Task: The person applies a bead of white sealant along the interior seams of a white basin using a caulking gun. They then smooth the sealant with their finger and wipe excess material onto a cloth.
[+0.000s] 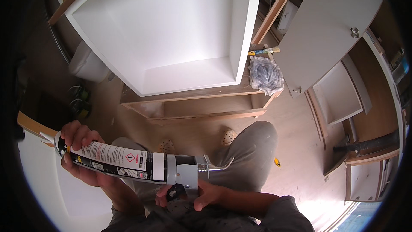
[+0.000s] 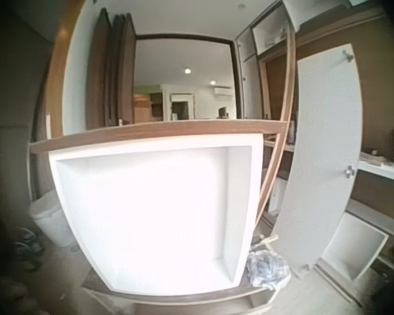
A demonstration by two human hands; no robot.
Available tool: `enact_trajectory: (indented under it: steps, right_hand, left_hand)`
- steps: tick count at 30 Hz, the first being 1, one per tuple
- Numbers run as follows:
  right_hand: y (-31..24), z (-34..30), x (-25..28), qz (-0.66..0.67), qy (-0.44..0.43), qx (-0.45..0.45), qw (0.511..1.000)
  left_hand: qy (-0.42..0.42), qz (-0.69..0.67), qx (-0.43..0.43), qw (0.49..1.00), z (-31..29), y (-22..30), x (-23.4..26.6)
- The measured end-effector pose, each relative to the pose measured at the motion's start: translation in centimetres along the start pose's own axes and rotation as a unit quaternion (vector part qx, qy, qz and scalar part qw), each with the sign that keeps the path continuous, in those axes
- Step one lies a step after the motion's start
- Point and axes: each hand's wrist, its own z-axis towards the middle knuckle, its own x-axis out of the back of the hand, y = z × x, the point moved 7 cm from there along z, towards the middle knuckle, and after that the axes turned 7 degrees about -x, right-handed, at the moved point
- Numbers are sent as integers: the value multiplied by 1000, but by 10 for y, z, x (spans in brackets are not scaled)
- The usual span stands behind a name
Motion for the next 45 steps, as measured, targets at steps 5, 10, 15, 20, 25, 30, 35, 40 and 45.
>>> enact_trajectory:
  steps: [5,10,15,20,25,30,35,40,45]
  right_hand:
    - [-2,-19,8,-73,43,10,996]
    - [11,-30,21,36,23,7,999]
    - [22,-42,36,72,27,8,997]
    - [25,-54,45,136,20,1,990]
    - [29,-56,50,132,36,7,991]
    - [32,-58,53,141,35,9,989]
    - [35,-62,63,128,41,6,991]
    - [43,-69,73,124,54,-7,991]
    - [42,-65,77,121,59,-3,991]
  left_hand:
    - [-28,30,20,999,-2,-13,-11]
    - [-17,119,89,989,-18,-40,-10]
    - [30,191,139,971,-29,-60,1]
    - [40,204,143,968,-33,-64,3]
    - [51,194,161,966,-35,-66,9]
    - [47,194,158,967,-37,-66,11]
    - [48,162,152,974,-37,-66,13]
    - [49,168,152,973,-38,-65,14]
    - [33,208,154,965,-39,-65,14]
